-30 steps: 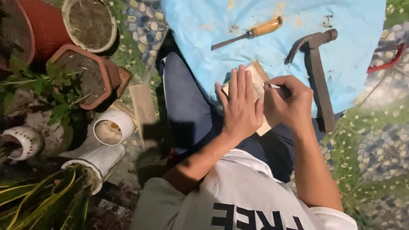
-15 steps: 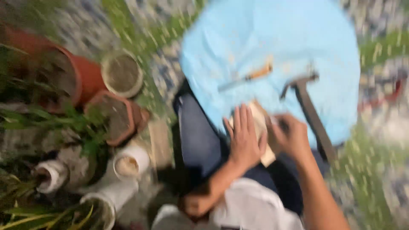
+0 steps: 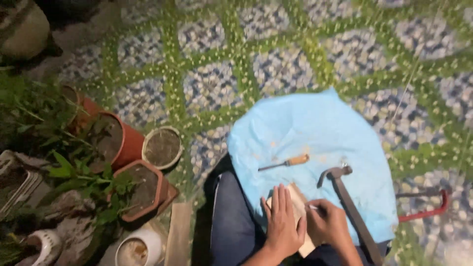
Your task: The person hand-sands a small wooden block to smooth its edges and surfaces using a piece of sandpaper.
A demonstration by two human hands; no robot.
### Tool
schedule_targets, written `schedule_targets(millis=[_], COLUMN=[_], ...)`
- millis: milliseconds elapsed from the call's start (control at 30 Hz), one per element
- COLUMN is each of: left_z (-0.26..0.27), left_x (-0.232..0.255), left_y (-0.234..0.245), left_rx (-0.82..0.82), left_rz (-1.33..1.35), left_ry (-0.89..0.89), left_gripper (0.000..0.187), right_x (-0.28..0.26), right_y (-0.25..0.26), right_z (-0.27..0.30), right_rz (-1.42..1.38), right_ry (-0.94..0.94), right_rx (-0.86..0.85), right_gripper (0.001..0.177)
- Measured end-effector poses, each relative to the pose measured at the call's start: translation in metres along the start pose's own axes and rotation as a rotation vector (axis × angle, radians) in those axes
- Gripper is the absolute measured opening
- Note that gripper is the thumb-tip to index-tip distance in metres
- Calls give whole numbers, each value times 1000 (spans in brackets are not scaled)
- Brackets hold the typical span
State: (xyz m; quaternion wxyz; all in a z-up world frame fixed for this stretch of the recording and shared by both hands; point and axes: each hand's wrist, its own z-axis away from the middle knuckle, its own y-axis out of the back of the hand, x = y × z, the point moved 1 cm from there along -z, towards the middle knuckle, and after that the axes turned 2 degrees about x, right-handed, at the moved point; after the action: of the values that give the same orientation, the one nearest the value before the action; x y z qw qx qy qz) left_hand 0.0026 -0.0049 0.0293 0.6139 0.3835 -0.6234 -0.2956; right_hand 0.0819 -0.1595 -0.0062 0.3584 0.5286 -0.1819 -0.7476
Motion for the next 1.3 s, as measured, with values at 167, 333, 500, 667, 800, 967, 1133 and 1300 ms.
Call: schedule_targets(millis=[167, 333, 500, 667, 800, 967, 1133, 1300], left_z=[-2, -8, 0, 2, -8, 1, 21, 6], left_x=[-11, -1, -21, -21, -51, -19, -6, 0], left_y=[-18, 9, -39, -37, -103, -36, -22, -6], left_rx=[157, -168, 462, 496, 541, 439, 91, -37], left_rz=[-459, 59, -827, -797, -717, -808, -102, -39], left_ry=[-29, 83, -50, -77, -60, -66, 16, 38], left_gripper=[100, 81, 118, 115, 127, 126, 86, 83], right_x=[-32, -32, -37, -46, -34, -32, 27, -25], right_y=[-5, 9, -6, 2, 3, -7, -24, -2], right_z=[-12, -2, -6, 7, -2, -7, 7, 8], right_rz=[-73, -21, -155, -131, -234, -46, -17, -45], right_ry=[127, 120, 40, 38, -171, 29, 130, 137], right_rx=[38, -77, 39, -23, 14, 18, 10, 11], right_gripper=[19, 24, 13, 19, 11, 25, 23, 17])
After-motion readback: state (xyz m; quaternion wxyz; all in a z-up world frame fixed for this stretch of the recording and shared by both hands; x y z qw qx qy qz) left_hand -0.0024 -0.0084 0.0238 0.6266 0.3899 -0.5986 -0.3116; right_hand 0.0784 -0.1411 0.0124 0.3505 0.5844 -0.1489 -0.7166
